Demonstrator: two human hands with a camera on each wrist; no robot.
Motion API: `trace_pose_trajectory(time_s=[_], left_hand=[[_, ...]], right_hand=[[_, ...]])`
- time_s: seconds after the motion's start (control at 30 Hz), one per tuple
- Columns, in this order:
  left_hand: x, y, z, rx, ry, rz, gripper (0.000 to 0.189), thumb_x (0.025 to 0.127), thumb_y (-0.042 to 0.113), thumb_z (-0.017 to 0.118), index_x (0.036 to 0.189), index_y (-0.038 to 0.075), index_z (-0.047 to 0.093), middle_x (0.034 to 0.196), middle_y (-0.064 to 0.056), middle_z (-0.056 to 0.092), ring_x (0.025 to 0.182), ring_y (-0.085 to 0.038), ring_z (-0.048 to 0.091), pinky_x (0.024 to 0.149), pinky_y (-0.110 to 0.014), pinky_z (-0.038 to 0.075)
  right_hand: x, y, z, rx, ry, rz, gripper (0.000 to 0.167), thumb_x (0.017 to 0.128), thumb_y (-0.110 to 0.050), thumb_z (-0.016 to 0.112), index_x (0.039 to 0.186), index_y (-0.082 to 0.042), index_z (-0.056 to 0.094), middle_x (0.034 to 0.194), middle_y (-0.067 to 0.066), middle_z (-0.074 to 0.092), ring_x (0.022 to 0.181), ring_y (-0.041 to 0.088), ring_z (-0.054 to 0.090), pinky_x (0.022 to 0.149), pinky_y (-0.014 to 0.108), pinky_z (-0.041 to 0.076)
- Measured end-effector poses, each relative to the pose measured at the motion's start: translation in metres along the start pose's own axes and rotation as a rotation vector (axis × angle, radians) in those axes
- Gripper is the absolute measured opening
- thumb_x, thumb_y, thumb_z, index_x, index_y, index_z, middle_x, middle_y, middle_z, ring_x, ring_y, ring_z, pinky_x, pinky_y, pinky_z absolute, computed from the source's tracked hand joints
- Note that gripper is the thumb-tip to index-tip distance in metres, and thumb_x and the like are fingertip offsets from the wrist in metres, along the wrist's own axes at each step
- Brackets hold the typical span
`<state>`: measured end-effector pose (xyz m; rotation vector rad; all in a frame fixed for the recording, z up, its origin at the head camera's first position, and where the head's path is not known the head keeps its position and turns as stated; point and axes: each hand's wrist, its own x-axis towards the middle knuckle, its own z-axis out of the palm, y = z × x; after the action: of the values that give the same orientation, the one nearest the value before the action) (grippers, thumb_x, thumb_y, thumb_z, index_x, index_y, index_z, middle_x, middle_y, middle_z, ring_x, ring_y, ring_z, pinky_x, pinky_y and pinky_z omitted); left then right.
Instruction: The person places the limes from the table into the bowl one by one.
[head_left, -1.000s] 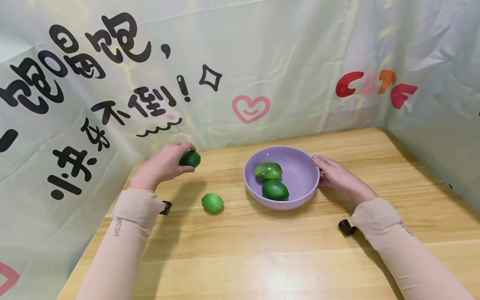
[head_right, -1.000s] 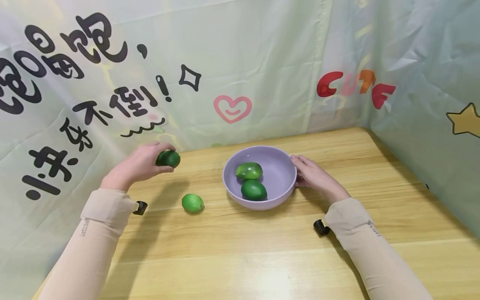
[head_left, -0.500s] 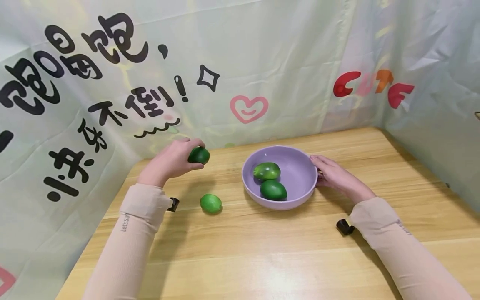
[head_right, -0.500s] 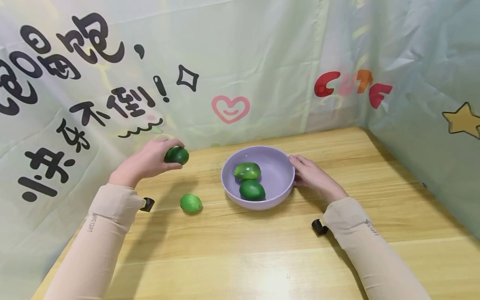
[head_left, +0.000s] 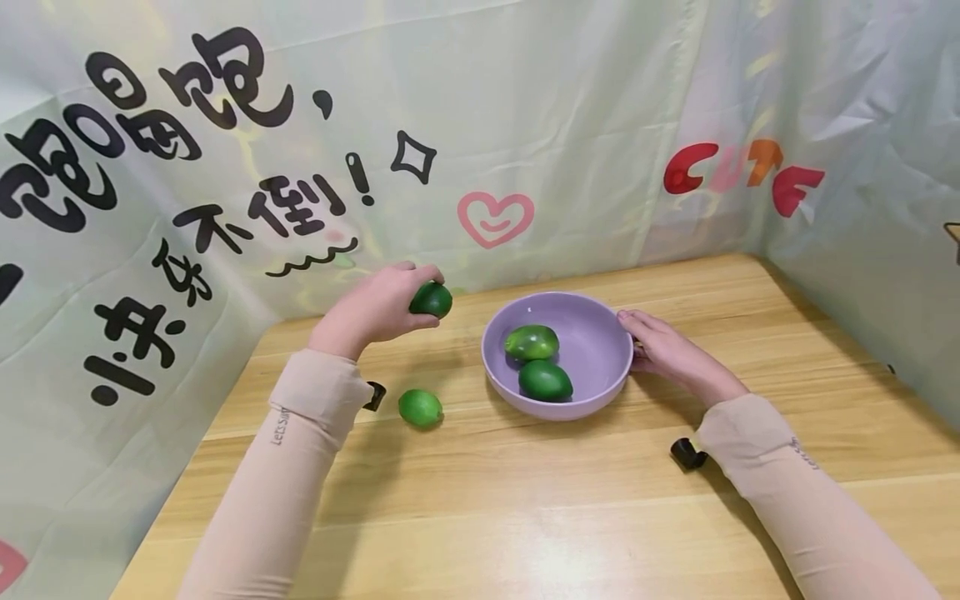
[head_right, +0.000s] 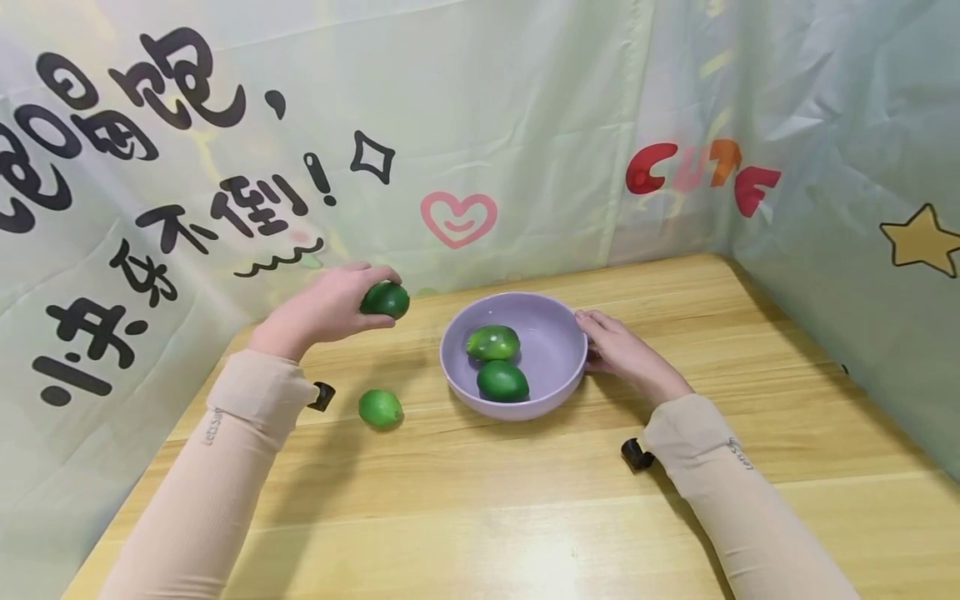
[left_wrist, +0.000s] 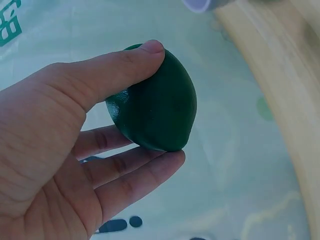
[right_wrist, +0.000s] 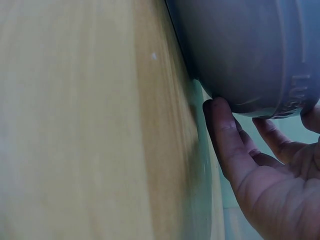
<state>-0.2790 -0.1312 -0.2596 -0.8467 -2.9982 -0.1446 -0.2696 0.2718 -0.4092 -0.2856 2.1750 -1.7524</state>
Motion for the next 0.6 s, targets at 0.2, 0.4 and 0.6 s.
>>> trace_pose_trajectory(time_s=[0.2,0.4,0.6], left_hand=[[0.012,0.018,-0.002,0.000,-0.019,0.027,0.049,0.095,0.028,0.084,0.137,0.015,0.062,0.126,-0.017,0.066,0.110,-0.034,0.066,0.098,-0.049,0.056],[0.020,0.029,0.000,0.036,-0.020,0.052,0.050,0.094,0.030,0.085,0.137,0.016,0.062,0.121,-0.014,0.067,0.107,-0.032,0.066,0.096,-0.047,0.057],[0.028,0.046,0.001,0.050,-0.043,0.094,0.049,0.095,0.028,0.084,0.137,0.015,0.062,0.121,-0.013,0.066,0.108,-0.030,0.065,0.098,-0.044,0.057]], right_hand=[[0.000,-0.001,-0.001,-0.015,-0.010,-0.010,0.069,0.119,-0.041,0.023,0.165,0.010,0.018,0.166,0.038,0.027,0.154,0.056,0.035,0.115,0.045,0.052],[0.000,-0.003,-0.001,-0.016,-0.018,-0.020,0.070,0.119,-0.041,0.022,0.165,0.012,0.015,0.168,0.039,0.024,0.156,0.058,0.030,0.120,0.056,0.043],[0.000,-0.002,0.000,-0.007,-0.012,0.008,0.071,0.119,-0.041,0.024,0.166,0.011,0.014,0.170,0.038,0.021,0.157,0.057,0.027,0.120,0.054,0.042]])
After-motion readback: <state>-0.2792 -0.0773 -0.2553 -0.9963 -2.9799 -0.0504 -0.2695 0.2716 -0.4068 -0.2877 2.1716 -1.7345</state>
